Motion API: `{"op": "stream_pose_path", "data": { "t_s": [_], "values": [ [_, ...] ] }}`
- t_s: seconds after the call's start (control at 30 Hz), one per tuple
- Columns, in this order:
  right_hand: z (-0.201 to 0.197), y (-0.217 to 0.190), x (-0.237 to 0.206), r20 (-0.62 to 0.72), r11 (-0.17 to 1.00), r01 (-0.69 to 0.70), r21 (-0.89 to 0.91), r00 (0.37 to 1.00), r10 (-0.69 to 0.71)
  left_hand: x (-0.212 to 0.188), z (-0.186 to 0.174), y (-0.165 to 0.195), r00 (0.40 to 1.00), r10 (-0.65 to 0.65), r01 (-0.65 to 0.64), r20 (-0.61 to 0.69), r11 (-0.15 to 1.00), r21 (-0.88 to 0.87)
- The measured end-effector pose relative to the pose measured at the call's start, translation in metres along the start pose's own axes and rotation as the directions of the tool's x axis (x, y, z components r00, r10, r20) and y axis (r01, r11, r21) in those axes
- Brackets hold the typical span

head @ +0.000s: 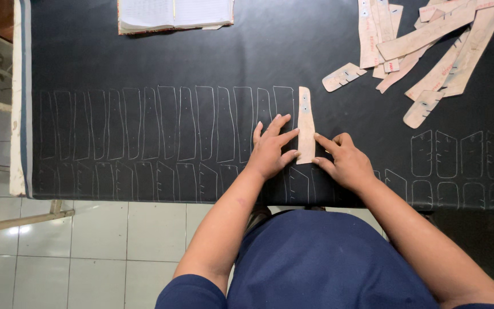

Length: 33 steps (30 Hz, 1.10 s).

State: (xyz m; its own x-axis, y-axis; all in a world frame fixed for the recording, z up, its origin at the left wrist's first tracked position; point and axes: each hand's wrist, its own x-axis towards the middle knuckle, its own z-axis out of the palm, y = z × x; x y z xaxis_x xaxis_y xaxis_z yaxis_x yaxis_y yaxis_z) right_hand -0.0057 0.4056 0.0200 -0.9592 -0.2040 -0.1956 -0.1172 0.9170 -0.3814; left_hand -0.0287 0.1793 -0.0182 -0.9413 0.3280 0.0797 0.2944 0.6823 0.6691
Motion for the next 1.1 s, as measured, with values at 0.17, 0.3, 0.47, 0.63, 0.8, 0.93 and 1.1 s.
{"op": "stream_pose_path", "data": {
  "t_s": [0.17, 0.3, 0.47, 0.63, 0.8, 0.93, 1.1],
  "values": [
    [0.002, 0.001, 0.0, -0.002, 1.0, 0.0, -0.001, 1.0, 0.0, 0.001, -0.005, 0.006, 1.0, 0.012, -0.012, -0.003, 1.0, -0.001],
    [0.006, 0.008, 0.003, 0.031, 1.0, -0.009, -0.005, 0.999, 0.009, 0.002, -0.005, 0.019, 1.0, 0.003, -0.005, 0.015, 0.995, 0.102],
    [-0.006, 0.011, 0.029, -0.16, 0.968, 0.198, 0.156, 0.972, -0.173, 0.006, 0.017, 0.034, 0.97, 0.043, -0.123, 0.241, 0.936, 0.329],
    [-0.04, -0.01, 0.059, -0.297, 0.951, 0.273, 0.142, 0.929, -0.222, 0.013, 0.055, 0.054, 0.955, -0.227, 0.177, 0.191, 0.953, 0.247],
    [-0.049, -0.035, 0.08, 0.011, 0.945, 0.194, 0.262, 0.979, -0.204, 0.015, 0.059, 0.056, 0.919, -0.337, 0.32, 0.203, 0.941, 0.113],
    [-0.038, -0.037, 0.088, 0.137, 0.962, 0.158, 0.223, 0.972, -0.191, 0.017, 0.054, 0.057, 0.894, -0.375, 0.369, 0.243, 0.926, 0.072],
    [-0.03, -0.026, 0.096, 0.052, 0.964, 0.232, 0.134, 0.969, -0.24, 0.013, 0.048, 0.055, 0.962, -0.228, 0.213, 0.151, 0.971, 0.104]
  ]
}}
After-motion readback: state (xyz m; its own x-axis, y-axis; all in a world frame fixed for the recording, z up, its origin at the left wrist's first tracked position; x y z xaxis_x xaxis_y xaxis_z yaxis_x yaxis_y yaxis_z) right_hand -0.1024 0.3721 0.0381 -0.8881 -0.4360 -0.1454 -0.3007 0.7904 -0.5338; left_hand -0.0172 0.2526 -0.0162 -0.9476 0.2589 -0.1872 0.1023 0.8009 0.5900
